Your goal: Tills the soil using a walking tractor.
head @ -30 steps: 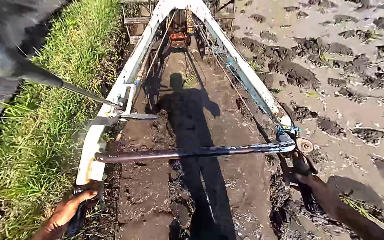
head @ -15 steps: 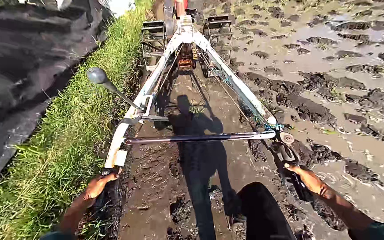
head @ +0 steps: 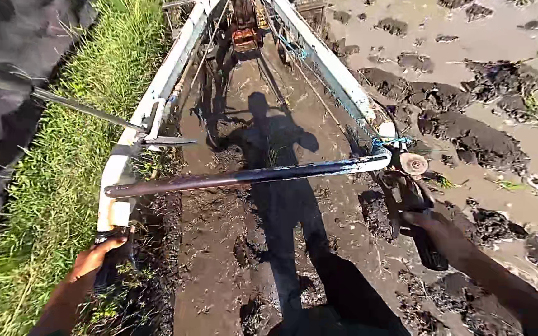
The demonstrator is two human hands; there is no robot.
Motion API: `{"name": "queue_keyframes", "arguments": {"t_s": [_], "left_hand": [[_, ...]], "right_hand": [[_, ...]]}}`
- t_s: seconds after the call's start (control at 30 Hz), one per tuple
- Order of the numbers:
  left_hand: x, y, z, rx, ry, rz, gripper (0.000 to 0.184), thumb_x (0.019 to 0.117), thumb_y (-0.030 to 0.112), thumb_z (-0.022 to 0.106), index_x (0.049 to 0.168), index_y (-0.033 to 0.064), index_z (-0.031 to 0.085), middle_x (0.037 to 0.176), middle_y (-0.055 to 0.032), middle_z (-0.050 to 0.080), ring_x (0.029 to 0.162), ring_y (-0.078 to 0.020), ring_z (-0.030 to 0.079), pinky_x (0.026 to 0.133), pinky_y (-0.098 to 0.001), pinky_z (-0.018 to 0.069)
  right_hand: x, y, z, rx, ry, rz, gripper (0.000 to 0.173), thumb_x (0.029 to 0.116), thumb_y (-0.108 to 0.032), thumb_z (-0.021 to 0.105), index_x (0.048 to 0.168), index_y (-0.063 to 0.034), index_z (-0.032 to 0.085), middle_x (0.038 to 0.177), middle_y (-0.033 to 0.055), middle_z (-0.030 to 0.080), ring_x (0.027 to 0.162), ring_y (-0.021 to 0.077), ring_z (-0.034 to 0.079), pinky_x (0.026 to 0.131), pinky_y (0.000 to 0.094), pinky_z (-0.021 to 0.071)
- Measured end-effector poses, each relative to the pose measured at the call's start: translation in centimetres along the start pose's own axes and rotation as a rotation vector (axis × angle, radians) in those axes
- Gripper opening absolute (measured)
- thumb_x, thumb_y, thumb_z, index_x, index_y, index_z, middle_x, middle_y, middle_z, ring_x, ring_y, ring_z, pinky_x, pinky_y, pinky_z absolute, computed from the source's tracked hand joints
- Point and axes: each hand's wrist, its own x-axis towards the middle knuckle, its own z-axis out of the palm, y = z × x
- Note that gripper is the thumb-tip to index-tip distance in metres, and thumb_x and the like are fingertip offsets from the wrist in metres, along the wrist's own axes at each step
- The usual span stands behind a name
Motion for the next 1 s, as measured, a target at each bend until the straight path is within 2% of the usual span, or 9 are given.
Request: {"name": "queue_keyframes", "arguments": {"t_s": [0.07, 0.17, 0.27, 0.4, 0.47, 0.67, 0.8, 0.9, 1.0], "left_hand": [[2.5, 3.1, 1.1, 0.051, 0.056, 0.001, 0.038, 0.0925, 0.013, 0.058, 0.128, 0.0003, 0.052, 0.096, -0.0010, 0.065, 0.079, -0.0056, 0.064, 0.073, -0.0282, 0.0562], [6.1, 8.5, 2.4, 0.148, 0.115, 0.046, 0.046, 0.0950, 0.011, 0.060, 0.136, -0.0063, 0.048, 0.114, -0.0102, 0.060, 0.092, -0.0059, 0.058, 0.086, -0.0288, 0.0508], [9.0, 12.7, 4.0, 0.190, 0.109, 0.038, 0.033, 0.1004, 0.018, 0.060, 0.126, -0.0030, 0.057, 0.101, -0.0077, 0.062, 0.082, -0.0071, 0.058, 0.078, -0.0313, 0.0521], [7.2, 19.3, 11.6, 0.056, -0.079, 0.057, 0.017, 0.1004, 0.016, 0.052, 0.112, 0.0072, 0.061, 0.087, 0.0038, 0.066, 0.074, -0.0039, 0.064, 0.070, -0.0266, 0.0563], [7.3, 21.4, 15.7, -0.036, -0.129, 0.036, 0.021, 0.0993, 0.008, 0.053, 0.117, -0.0001, 0.060, 0.092, -0.0016, 0.068, 0.079, -0.0075, 0.067, 0.071, -0.0270, 0.0589], [15.0, 29.4, 18.2, -0.072, -0.126, -0.003, 0.029, 0.0984, 0.010, 0.058, 0.125, -0.0023, 0.057, 0.100, -0.0076, 0.066, 0.084, -0.0120, 0.065, 0.075, -0.0323, 0.0561], [21.3, 35.4, 19.2, -0.109, -0.114, -0.045, 0.027, 0.0981, 0.009, 0.058, 0.122, -0.0014, 0.057, 0.097, -0.0074, 0.066, 0.081, -0.0132, 0.066, 0.073, -0.0329, 0.0568], [25.0, 41.2, 20.3, -0.089, -0.129, -0.064, 0.029, 0.1020, 0.009, 0.056, 0.127, -0.0058, 0.055, 0.103, -0.0121, 0.066, 0.086, -0.0152, 0.065, 0.077, -0.0339, 0.0559], [29.8, 44.6, 20.5, -0.121, -0.114, -0.084, 0.036, 0.1036, 0.009, 0.056, 0.135, -0.0076, 0.049, 0.105, -0.0140, 0.066, 0.085, -0.0148, 0.067, 0.075, -0.0325, 0.0568]], "right_hand": [[2.9, -2.7, 0.5, 0.004, -0.009, -0.006, 0.056, 0.0810, -0.038, 0.063, 0.124, -0.0028, 0.056, 0.095, -0.0006, 0.066, 0.084, 0.0082, 0.067, 0.077, 0.0313, 0.0588], [7.2, -7.6, 1.3, 0.022, -0.059, -0.021, 0.056, 0.0814, -0.039, 0.065, 0.122, -0.0029, 0.055, 0.094, -0.0023, 0.065, 0.083, 0.0066, 0.066, 0.077, 0.0295, 0.0583], [12.3, -11.7, -1.0, 0.013, -0.070, -0.026, 0.047, 0.0918, -0.035, 0.055, 0.126, -0.0026, 0.055, 0.094, 0.0013, 0.068, 0.083, 0.0109, 0.068, 0.076, 0.0322, 0.0589], [21.5, -15.1, -10.9, -0.115, -0.014, -0.034, 0.042, 0.1042, -0.034, 0.039, 0.131, -0.0064, 0.056, 0.105, 0.0045, 0.068, 0.092, 0.0131, 0.068, 0.081, 0.0343, 0.0577], [25.1, -16.4, -13.2, -0.137, 0.015, 0.018, 0.038, 0.1049, -0.031, 0.041, 0.131, -0.0062, 0.052, 0.107, 0.0042, 0.063, 0.092, 0.0112, 0.063, 0.080, 0.0328, 0.0532], [35.0, -22.7, -11.0, -0.104, 0.047, -0.081, 0.043, 0.1023, -0.031, 0.045, 0.132, -0.0004, 0.054, 0.106, 0.0111, 0.066, 0.088, 0.0157, 0.065, 0.077, 0.0374, 0.0554], [41.1, -29.4, -9.4, -0.071, 0.050, -0.037, 0.041, 0.1072, -0.031, 0.038, 0.125, -0.0001, 0.058, 0.094, 0.0084, 0.068, 0.079, 0.0150, 0.066, 0.071, 0.0341, 0.0553], [44.5, -35.4, -7.3, -0.166, 0.176, -0.092, 0.033, 0.1063, -0.026, 0.038, 0.114, 0.0001, 0.057, 0.079, 0.0008, 0.061, 0.066, 0.0056, 0.060, 0.062, 0.0264, 0.0531], [46.3, -41.5, -3.5, -0.294, 0.306, -0.136, 0.045, 0.1033, -0.020, 0.049, 0.133, 0.0135, 0.046, 0.107, 0.0182, 0.056, 0.085, 0.0125, 0.054, 0.082, 0.0351, 0.0475]]}}
